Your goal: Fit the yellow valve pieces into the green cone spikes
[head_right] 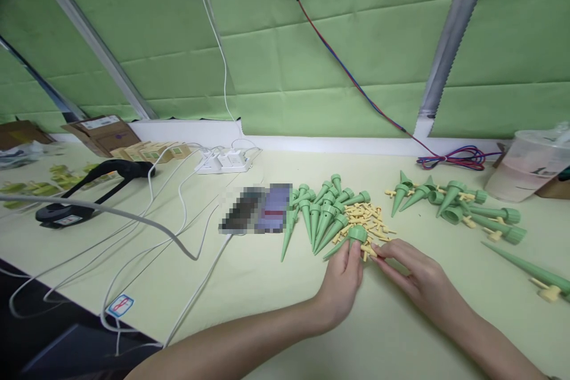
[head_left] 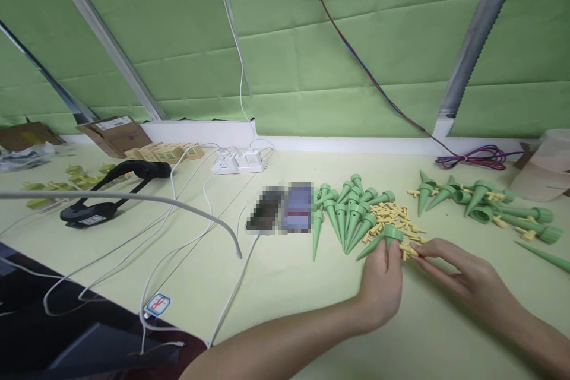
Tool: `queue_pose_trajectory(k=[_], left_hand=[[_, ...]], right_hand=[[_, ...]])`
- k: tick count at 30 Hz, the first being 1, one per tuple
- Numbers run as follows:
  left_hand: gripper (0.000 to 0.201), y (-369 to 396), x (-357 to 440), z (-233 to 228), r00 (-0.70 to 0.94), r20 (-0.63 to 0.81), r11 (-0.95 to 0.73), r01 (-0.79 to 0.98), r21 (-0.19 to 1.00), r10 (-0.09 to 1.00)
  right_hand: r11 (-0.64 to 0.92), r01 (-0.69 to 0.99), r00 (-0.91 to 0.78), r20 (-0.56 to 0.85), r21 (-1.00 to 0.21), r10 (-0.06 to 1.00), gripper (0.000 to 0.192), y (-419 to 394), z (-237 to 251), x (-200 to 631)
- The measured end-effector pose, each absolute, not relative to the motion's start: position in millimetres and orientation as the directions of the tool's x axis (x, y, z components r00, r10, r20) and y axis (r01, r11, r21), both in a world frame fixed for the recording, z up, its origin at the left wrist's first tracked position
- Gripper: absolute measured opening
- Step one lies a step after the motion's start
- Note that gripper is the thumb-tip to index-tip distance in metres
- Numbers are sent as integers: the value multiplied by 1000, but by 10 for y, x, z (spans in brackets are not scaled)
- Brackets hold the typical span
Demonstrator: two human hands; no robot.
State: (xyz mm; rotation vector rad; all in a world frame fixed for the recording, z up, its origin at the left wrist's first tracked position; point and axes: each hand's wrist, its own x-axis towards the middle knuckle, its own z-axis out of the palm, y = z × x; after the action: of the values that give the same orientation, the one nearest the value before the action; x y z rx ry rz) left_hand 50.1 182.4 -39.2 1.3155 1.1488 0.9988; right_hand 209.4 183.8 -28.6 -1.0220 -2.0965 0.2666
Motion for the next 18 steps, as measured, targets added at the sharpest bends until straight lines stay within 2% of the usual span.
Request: queue_pose_trajectory(k=[13, 16, 18], left_hand=[[56, 1826, 499, -424, 179, -51, 30, 119, 992, 983], [56, 1815, 502, -425, 181, -37, 15, 118, 993, 983], [56, 1808, 505, -422, 184, -23, 0, 125, 992, 983]], right_hand=[[754, 571, -444, 650, -325, 616, 10, 1851, -294, 2119], [729, 570, -410, 637, -380, 653, 5, 1839, -295, 2122], [667, 573, -345, 597, -477, 724, 8, 1837, -303, 2116]])
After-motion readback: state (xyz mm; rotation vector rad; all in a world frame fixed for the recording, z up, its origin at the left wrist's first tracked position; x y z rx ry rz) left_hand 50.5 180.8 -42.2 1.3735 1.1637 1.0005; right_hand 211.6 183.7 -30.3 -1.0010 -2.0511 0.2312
